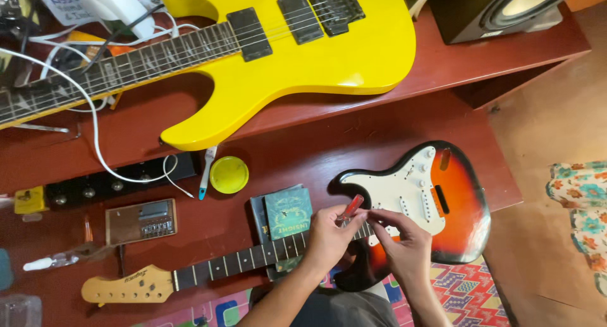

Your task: The person uses a red-handled screwdriver to tighten screws on the control plate and bridge area of a sunburst electric guitar resting on a wooden shelf. The person repeatedly reaches into a small container to retrieve screws and continues adjusting the hardware.

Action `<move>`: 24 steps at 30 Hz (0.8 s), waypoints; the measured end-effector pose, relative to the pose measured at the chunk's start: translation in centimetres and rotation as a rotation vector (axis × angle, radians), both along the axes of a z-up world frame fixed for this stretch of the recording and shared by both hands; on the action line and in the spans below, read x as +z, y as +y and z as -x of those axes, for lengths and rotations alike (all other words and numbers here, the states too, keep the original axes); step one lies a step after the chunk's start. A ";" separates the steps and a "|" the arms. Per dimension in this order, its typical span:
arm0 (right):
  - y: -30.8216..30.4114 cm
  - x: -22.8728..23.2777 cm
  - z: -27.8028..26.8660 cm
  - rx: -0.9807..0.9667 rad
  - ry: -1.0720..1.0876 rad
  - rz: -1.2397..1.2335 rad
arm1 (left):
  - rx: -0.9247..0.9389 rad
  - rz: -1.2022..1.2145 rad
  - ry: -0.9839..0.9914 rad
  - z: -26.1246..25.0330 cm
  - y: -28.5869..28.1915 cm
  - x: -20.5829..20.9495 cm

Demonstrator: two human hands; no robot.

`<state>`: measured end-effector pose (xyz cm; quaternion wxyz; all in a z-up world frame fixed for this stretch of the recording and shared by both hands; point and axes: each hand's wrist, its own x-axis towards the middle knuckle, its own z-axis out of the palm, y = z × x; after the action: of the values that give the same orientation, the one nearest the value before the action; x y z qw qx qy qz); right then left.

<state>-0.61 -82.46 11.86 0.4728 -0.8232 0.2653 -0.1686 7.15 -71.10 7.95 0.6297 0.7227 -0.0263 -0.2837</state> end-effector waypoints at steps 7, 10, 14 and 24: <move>-10.4 -2.0 1.4 0.160 -0.092 0.149 | 0.036 0.111 0.186 1.8 -8.9 -2.1; -15.6 -2.9 1.4 0.256 -0.040 0.178 | 0.124 0.135 0.183 2.6 -13.4 -2.1; -21.3 -3.2 1.3 0.311 -0.095 0.281 | 0.233 0.089 0.215 3.6 -19.4 -1.8; -30.5 -5.7 -0.5 0.156 0.132 -0.052 | 0.188 -0.218 0.041 2.9 -26.8 0.6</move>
<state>-0.07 -112.91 6.17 0.4873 -0.8381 0.2351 -0.0698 4.24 -97.91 8.57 0.5717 0.7802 0.0853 -0.2392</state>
